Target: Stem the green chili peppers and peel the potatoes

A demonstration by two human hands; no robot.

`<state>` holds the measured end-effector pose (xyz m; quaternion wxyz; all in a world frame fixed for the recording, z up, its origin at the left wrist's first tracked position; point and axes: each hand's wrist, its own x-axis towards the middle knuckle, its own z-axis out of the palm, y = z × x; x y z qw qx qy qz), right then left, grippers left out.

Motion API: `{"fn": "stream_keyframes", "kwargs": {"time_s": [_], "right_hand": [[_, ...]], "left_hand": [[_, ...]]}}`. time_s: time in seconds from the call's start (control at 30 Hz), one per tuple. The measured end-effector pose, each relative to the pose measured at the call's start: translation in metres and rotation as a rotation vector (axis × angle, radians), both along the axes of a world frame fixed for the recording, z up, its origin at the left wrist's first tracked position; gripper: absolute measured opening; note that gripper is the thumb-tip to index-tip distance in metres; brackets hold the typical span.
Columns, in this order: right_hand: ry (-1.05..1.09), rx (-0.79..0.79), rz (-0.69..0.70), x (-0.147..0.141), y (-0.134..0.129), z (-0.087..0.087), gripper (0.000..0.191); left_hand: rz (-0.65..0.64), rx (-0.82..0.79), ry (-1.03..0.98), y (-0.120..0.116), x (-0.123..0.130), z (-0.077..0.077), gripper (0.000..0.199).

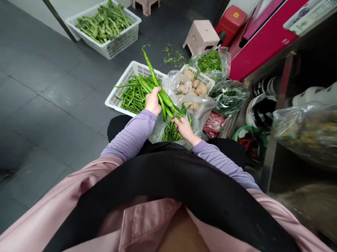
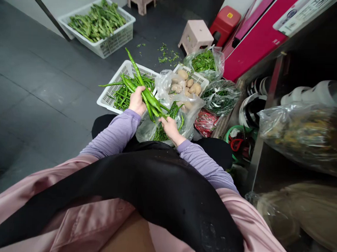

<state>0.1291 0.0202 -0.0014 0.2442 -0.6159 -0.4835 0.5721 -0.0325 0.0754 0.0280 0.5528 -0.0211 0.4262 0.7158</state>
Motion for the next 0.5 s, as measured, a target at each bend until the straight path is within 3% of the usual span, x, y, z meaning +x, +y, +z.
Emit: {"fn": "stream_keyframes", "kwargs": {"time_s": [0.07, 0.13, 0.23, 0.37, 0.5], "right_hand": [[-0.124, 0.203, 0.108, -0.002, -0.001, -0.002, 0.017], [-0.233, 0.267, 0.203, -0.006, -0.001, -0.006, 0.018], [-0.208, 0.23, 0.26, -0.009, -0.001, -0.014, 0.015], [-0.079, 0.176, 0.138, -0.013, -0.004, -0.025, 0.02], [-0.118, 0.106, 0.125, -0.015, 0.0, -0.029, 0.021]], "left_hand": [[-0.017, -0.027, -0.036, 0.005, -0.006, -0.007, 0.025], [-0.036, -0.052, -0.071, 0.009, -0.011, -0.014, 0.025], [-0.062, -0.054, -0.086, 0.012, -0.013, -0.02, 0.026], [-0.049, -0.045, -0.054, 0.01, -0.009, -0.021, 0.027], [-0.008, -0.051, -0.02, 0.004, 0.003, -0.015, 0.024]]}}
